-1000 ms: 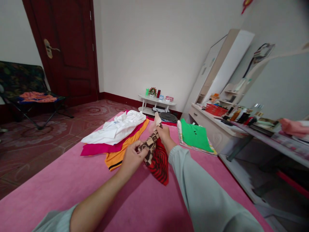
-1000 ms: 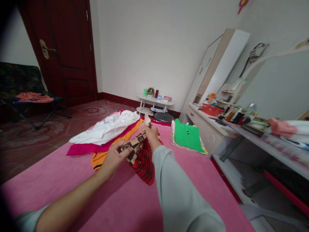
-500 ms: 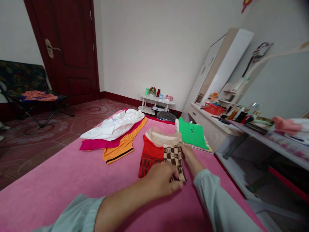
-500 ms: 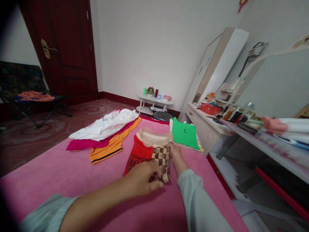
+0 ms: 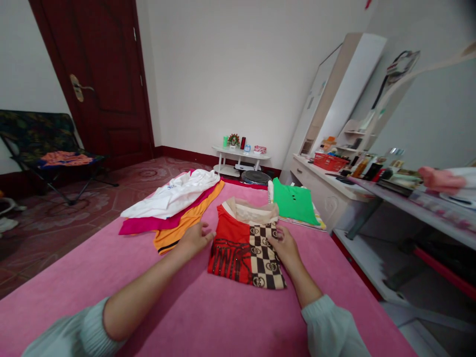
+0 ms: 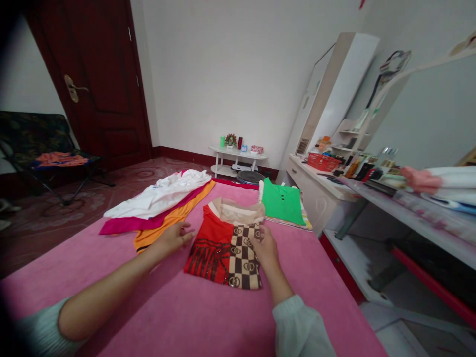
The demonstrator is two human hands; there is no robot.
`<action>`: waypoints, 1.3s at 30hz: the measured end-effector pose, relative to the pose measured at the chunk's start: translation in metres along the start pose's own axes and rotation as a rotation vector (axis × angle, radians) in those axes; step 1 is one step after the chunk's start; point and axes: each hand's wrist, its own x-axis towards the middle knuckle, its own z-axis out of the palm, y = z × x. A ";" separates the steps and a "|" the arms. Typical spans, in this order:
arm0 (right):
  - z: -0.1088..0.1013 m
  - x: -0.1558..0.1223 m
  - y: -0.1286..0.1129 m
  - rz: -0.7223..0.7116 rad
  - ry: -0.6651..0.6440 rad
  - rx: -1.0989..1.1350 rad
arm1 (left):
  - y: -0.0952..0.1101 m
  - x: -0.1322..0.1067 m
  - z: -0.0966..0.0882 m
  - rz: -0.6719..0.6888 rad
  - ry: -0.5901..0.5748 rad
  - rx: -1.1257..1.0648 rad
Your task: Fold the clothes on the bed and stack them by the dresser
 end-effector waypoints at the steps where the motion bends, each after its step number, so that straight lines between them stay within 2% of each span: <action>1: 0.000 -0.001 -0.001 -0.003 -0.032 0.021 | 0.001 0.003 0.003 -0.051 -0.030 -0.041; 4: -0.001 -0.004 -0.004 -0.016 -0.089 0.072 | 0.008 0.008 0.014 -0.174 -0.128 -0.099; 6: -0.002 -0.007 -0.006 -0.016 -0.102 0.097 | 0.013 0.008 0.021 -0.227 -0.141 -0.143; 10: 0.000 -0.011 -0.011 -0.016 -0.094 0.113 | 0.025 0.011 0.026 -0.304 -0.163 -0.367; 14: 0.005 -0.013 -0.015 -0.018 -0.063 0.060 | 0.045 0.021 0.035 -0.183 -0.180 -0.436; 17: 0.009 -0.013 -0.019 -0.037 -0.037 0.069 | 0.069 0.022 0.061 -0.026 -0.151 -0.435; 19: 0.009 -0.015 -0.023 -0.034 -0.016 0.097 | 0.085 0.016 0.085 0.085 -0.261 -0.434; 21: 0.008 -0.016 -0.027 -0.021 -0.027 0.100 | 0.096 0.006 0.107 0.133 -0.473 -0.474; 23: 0.005 -0.017 -0.029 -0.009 -0.041 0.061 | 0.101 -0.006 0.123 0.091 -0.629 -0.559; 25: 0.004 -0.017 -0.029 0.011 -0.019 0.009 | 0.098 -0.016 0.134 0.038 -0.652 -0.665; 27: 0.005 -0.014 -0.027 0.040 0.021 -0.020 | 0.091 -0.025 0.140 0.021 -0.546 -0.771; 29: 0.010 -0.010 -0.025 0.053 0.019 -0.024 | 0.086 -0.032 0.145 0.044 -0.360 -0.845; 31: 0.017 -0.008 -0.024 0.044 -0.025 -0.019 | 0.084 -0.035 0.146 0.099 -0.166 -0.866; 33: 0.021 -0.010 -0.028 0.018 -0.040 0.019 | 0.085 -0.031 0.141 0.181 -0.022 -0.842; 36: 0.014 -0.015 -0.043 -0.072 0.050 0.090 | 0.081 -0.013 0.123 0.327 0.166 -0.673; 39: -0.013 -0.007 -0.064 -0.158 0.182 0.069 | 0.062 0.012 0.106 0.372 0.270 -0.392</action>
